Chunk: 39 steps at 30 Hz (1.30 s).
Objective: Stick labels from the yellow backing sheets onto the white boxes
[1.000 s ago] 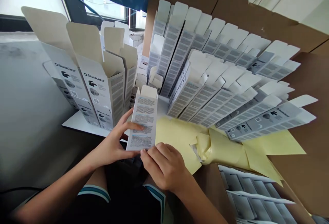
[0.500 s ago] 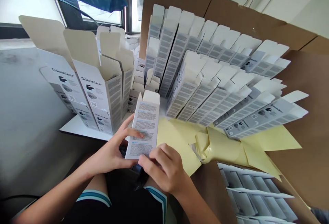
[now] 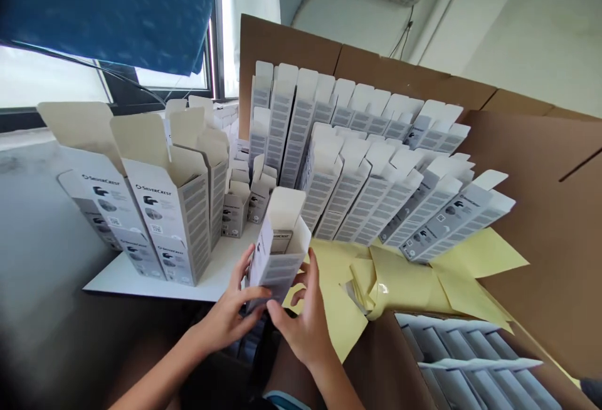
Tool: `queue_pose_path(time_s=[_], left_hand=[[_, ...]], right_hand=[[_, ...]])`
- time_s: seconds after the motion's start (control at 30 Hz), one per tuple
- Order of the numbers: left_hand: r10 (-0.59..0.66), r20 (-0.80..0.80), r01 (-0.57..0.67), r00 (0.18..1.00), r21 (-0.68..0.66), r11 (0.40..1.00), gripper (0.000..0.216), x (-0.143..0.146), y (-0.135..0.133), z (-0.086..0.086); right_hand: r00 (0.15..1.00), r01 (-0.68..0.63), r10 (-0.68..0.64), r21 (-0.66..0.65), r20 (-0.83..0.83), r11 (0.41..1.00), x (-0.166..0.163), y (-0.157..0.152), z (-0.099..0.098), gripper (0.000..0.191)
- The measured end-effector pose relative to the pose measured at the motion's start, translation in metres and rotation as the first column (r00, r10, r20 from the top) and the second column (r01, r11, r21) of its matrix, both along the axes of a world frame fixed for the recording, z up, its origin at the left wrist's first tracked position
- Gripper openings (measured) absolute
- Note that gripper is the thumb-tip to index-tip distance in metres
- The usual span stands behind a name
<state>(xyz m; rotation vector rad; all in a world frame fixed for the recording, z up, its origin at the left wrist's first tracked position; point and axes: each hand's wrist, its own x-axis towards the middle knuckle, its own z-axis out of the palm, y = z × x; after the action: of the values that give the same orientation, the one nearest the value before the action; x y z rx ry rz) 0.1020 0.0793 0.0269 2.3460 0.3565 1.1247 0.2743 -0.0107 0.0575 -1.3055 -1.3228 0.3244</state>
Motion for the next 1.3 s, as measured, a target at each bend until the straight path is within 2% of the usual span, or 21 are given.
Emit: queue_pose_path(time_s=[0.07,0.17,0.23,0.3,0.4,0.5,0.6,0.83,1.03,1.2,1.3], left_hand=[[0.01,0.025,-0.011,1.0,0.032,0.999,0.044,0.01,0.007,-0.016],[0.033,0.145,-0.035,0.989,0.015,0.999,0.039,0.024,0.024,-0.034],[0.036,0.236,-0.031,0.971,-0.024,0.999,0.045,0.029,0.037,-0.04],[0.05,0.249,-0.034,0.967,-0.068,0.997,0.059,0.029,0.05,-0.044],[0.18,0.114,-0.162,0.977,-0.15,0.975,0.079,0.022,0.064,-0.053],[0.29,-0.113,-0.309,0.95,-0.243,0.919,0.08,0.016,0.072,-0.065],[0.268,-0.245,-0.332,0.932,-0.274,0.903,0.075,0.015,0.076,-0.074],[0.263,-0.293,-0.351,0.919,-0.306,0.885,0.067,0.019,0.08,-0.078],[0.278,-0.211,-0.34,0.937,-0.376,0.862,0.072,0.018,0.087,-0.079],[0.273,-0.13,-0.302,0.953,-0.453,0.839,0.066,0.017,0.087,-0.08],[0.295,-0.08,-0.294,0.952,-0.506,0.811,0.07,0.018,0.088,-0.082]], right_hand=[[0.999,0.046,-0.046,-0.057,-0.001,0.997,-0.008,0.011,-0.01,0.093],[0.991,0.097,-0.103,-0.072,-0.082,0.993,-0.017,0.033,-0.021,0.085],[0.981,0.148,-0.156,-0.074,-0.118,0.986,-0.019,0.05,-0.025,0.081],[0.967,0.219,-0.227,-0.075,-0.115,0.973,-0.016,0.068,-0.028,0.078],[0.925,0.378,-0.379,-0.059,-0.019,0.924,-0.008,0.099,-0.027,0.084],[0.832,0.553,-0.549,-0.043,0.074,0.832,-0.003,0.133,-0.024,0.093],[0.782,0.622,-0.617,-0.063,0.084,0.78,-0.004,0.165,-0.026,0.091],[0.67,0.735,-0.74,-0.194,0.064,0.649,-0.007,0.219,-0.042,0.087],[0.662,0.735,-0.747,-0.238,0.053,0.635,-0.011,0.247,-0.053,0.085],[0.659,0.732,-0.752,-0.25,0.024,0.633,-0.011,0.262,-0.058,0.049],[0.68,0.715,-0.733,-0.223,0.003,0.662,-0.006,0.271,-0.053,0.041]])
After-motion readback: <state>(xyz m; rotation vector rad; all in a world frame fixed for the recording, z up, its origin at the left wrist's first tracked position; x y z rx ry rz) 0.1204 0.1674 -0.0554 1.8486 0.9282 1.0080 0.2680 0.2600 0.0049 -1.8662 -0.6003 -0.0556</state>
